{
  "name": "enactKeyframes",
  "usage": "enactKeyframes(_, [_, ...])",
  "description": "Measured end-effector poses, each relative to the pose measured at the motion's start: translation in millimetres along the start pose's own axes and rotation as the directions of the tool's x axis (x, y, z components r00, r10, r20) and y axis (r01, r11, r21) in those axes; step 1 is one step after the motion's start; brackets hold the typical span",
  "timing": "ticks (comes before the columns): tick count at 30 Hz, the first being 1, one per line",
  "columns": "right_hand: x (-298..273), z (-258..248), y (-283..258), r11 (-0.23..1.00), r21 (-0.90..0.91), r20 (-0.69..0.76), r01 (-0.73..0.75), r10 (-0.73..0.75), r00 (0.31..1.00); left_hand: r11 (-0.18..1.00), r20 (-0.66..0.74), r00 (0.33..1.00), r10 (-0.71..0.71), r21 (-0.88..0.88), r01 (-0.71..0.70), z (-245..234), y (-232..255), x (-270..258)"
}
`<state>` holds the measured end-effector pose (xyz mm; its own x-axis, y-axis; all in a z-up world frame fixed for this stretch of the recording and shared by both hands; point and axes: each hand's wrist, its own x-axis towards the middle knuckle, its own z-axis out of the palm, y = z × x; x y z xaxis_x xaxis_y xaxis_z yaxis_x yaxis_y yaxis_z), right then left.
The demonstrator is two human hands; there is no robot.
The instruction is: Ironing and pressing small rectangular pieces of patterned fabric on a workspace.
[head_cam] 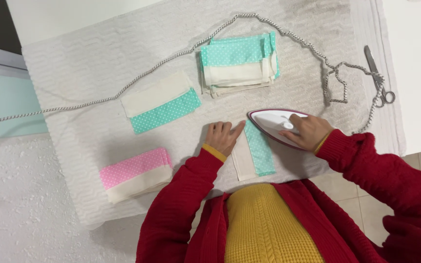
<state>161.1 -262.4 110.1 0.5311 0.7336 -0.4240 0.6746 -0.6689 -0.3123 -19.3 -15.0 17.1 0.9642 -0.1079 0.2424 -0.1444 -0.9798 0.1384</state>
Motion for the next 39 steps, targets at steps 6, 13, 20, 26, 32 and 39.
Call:
enactKeyframes(6, [12, 6, 2, 0.99, -0.051, -0.009, 0.128, -0.129, 0.992, 0.999, -0.008, 0.999, -0.036, -0.012, 0.036, -24, -1, -7])
enactKeyframes(13, [22, -10, -11, 0.974, -0.074, 0.001, 0.216, -0.216, 0.976, 0.994, -0.018, 0.996, -0.09, -0.07, 0.089, -24, -1, -13])
enactKeyframes(20, [39, -10, -19, 0.964, -0.144, 0.094, 0.224, -0.212, 0.973, 0.979, -0.042, 0.984, -0.171, -0.119, 0.165, -29, -3, -29])
enactKeyframes(26, [57, -16, -30, 0.949, -0.197, 0.252, 0.246, -0.194, 0.948, 0.969, -0.076, 0.974, -0.214, -0.142, 0.202, -38, -2, -35])
enactKeyframes(32, [68, -17, -43, 0.928, -0.199, 0.241, 0.314, -0.265, 0.934, 0.95, -0.114, 0.957, -0.268, -0.195, 0.243, -42, -3, -41])
enactKeyframes(39, [75, -23, -65, 0.927, -0.132, 0.214, 0.352, -0.32, 0.923, 0.865, -0.275, 0.825, -0.494, -0.252, 0.434, -27, -8, -52])
